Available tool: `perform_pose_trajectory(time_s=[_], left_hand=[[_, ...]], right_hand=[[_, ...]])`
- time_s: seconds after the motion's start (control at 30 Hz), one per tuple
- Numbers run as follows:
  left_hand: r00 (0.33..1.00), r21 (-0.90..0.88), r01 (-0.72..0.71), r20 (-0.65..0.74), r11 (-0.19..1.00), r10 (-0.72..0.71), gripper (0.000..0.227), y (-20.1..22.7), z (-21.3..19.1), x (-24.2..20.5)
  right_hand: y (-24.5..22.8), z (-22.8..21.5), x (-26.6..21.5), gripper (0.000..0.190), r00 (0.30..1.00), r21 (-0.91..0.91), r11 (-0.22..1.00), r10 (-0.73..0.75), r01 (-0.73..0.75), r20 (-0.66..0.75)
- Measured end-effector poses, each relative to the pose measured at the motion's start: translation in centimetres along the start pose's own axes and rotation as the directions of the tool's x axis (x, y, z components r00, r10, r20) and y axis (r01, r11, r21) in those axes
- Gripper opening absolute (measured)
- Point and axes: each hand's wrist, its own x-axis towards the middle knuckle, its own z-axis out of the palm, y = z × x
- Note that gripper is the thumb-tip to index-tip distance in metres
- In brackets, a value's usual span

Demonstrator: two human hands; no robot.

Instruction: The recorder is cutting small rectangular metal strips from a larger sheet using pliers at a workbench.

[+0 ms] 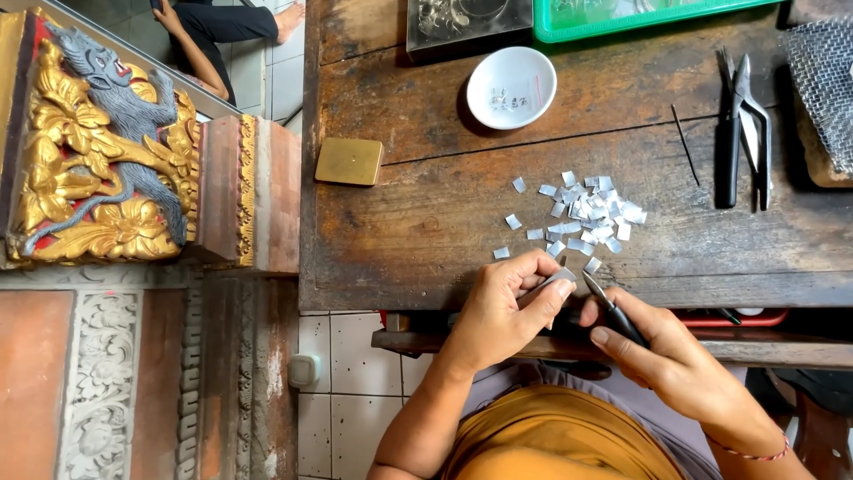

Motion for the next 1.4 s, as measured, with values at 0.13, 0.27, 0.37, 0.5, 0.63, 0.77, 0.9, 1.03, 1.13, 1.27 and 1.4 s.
perform_pose_trajectory(time_s=[0.13,0.27,0.37,0.5,0.63,0.77,0.9,1.03,1.13,1.27,1.4], left_hand=[[0.999,0.022,0.003,-0.048,1.0,-0.002,0.012,0.5,0.0,-0.1],[0.996,0.027,-0.05,0.069,0.998,0.048,0.017,0.2,-0.4,-1.0],[0.981,-0.109,0.015,0.195,0.994,0.006,0.016,0.2,0.0,-2.0],[0.959,-0.179,0.093,0.281,0.979,-0.039,0.015,-0.6,1.2,-3.1],[0.945,-0.278,0.18,0.314,0.944,-0.088,0.014,-1.6,0.9,-3.8],[0.957,-0.188,0.172,0.265,0.967,-0.119,0.018,-1.9,0.4,-4.9],[0.932,-0.128,0.032,0.362,0.991,0.017,0.022,-0.5,-1.9,-6.1],[0.958,-0.3,0.057,0.284,0.952,0.032,0.017,-0.5,-4.1,-7.2],[0.982,-0.285,-0.154,-0.148,0.946,0.116,0.019,-0.9,-4.1,-5.7],[0.755,0.037,-0.394,-0.557,0.918,0.347,0.021,-1.0,-2.2,-2.1],[0.7,0.086,-0.428,-0.598,0.9,0.39,0.024,-1.7,0.9,1.4]], right_hand=[[1.5,0.1,0.1,0.014,0.942,-0.135,0.932,-0.33,0.335,0.057],[2.0,0.7,-0.6,0.024,0.972,0.066,0.974,-0.212,0.219,-0.101],[2.6,0.6,-1.3,0.035,0.927,0.099,0.931,-0.33,0.351,-0.181],[2.9,0.9,-1.3,0.019,0.914,-0.061,0.936,-0.352,0.347,-0.203],[1.4,0.6,-1.4,0.013,0.683,-0.538,0.62,-0.722,0.571,-0.108],[0.2,-0.5,-0.8,0.034,0.421,-0.783,-0.023,-0.833,0.621,0.359],[0.7,-3.3,1.5,0.019,0.334,-0.771,-0.152,-0.837,0.618,0.433],[-1.6,-5.6,2.0,0.018,0.43,-0.879,0.069,-0.888,0.472,0.161],[-5.9,-2.8,1.5,0.036,0.448,-0.901,0.028,-0.874,0.433,0.189],[-5.4,-2.6,2.3,0.031,0.423,-0.901,0.162,-0.906,0.402,0.026],[-1.3,-4.4,2.7,0.006,0.486,-0.442,0.66,-0.749,0.607,-0.451]])
